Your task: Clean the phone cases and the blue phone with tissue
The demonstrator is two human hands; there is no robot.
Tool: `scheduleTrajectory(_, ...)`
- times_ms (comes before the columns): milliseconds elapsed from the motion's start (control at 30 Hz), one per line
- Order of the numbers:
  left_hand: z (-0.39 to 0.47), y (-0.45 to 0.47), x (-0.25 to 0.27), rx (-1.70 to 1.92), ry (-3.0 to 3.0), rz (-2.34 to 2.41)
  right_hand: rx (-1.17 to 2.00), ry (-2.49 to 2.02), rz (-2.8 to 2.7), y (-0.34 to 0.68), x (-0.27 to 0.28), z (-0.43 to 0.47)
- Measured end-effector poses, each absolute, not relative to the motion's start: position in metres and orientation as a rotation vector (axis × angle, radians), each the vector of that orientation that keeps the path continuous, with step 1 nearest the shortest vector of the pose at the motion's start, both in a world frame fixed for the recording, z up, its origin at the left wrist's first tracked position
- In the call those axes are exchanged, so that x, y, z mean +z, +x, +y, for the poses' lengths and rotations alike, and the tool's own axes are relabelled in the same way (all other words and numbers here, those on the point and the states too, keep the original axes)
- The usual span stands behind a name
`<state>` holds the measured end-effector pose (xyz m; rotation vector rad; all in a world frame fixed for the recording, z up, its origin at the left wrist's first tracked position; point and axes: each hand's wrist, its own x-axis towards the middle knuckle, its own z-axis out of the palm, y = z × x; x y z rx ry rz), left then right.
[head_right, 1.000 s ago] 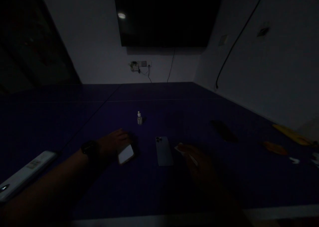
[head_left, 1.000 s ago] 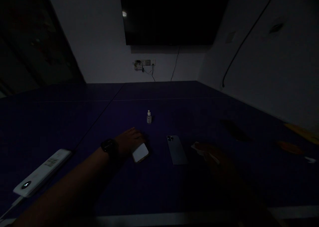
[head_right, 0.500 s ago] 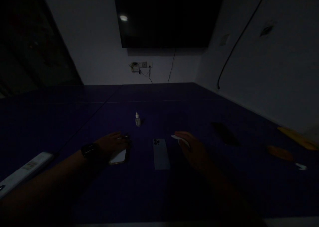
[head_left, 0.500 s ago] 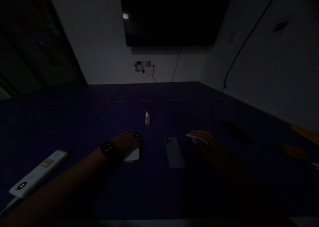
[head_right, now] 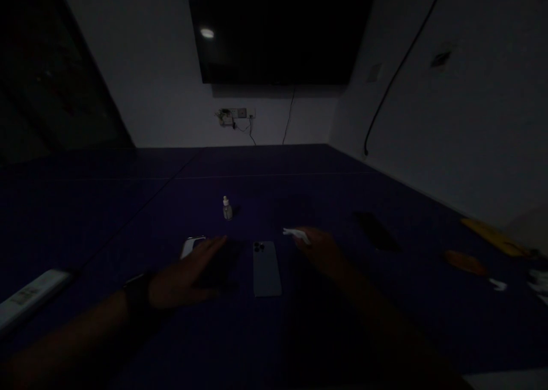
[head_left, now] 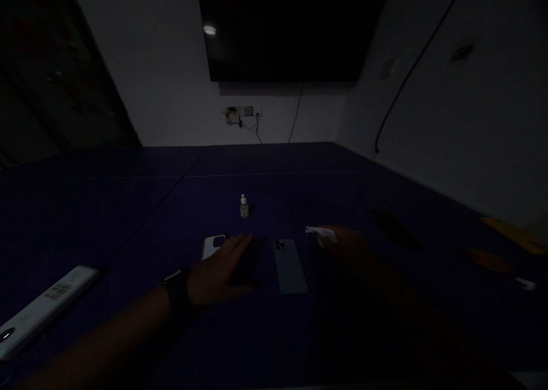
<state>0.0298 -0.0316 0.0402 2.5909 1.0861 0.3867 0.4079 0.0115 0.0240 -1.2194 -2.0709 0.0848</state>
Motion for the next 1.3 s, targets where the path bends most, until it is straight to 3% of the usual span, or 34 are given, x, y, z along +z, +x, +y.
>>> scheduleTrajectory(200,-0.016,0.109,0.002,0.456,2.392,1.100,-0.097,-1.109,-2.126,0.381,-0.003,0.039)
scheduleTrajectory(433,0.006,0.117,-0.014,0.378,2.430,1.103,-0.043,-1.091,-2.416,0.370,-0.037,0.030)
scheduleTrajectory(1300,0.002,0.117,-0.016,0.424,2.547,0.969,-0.047,-1.315,-2.695,0.363,-0.006,0.008)
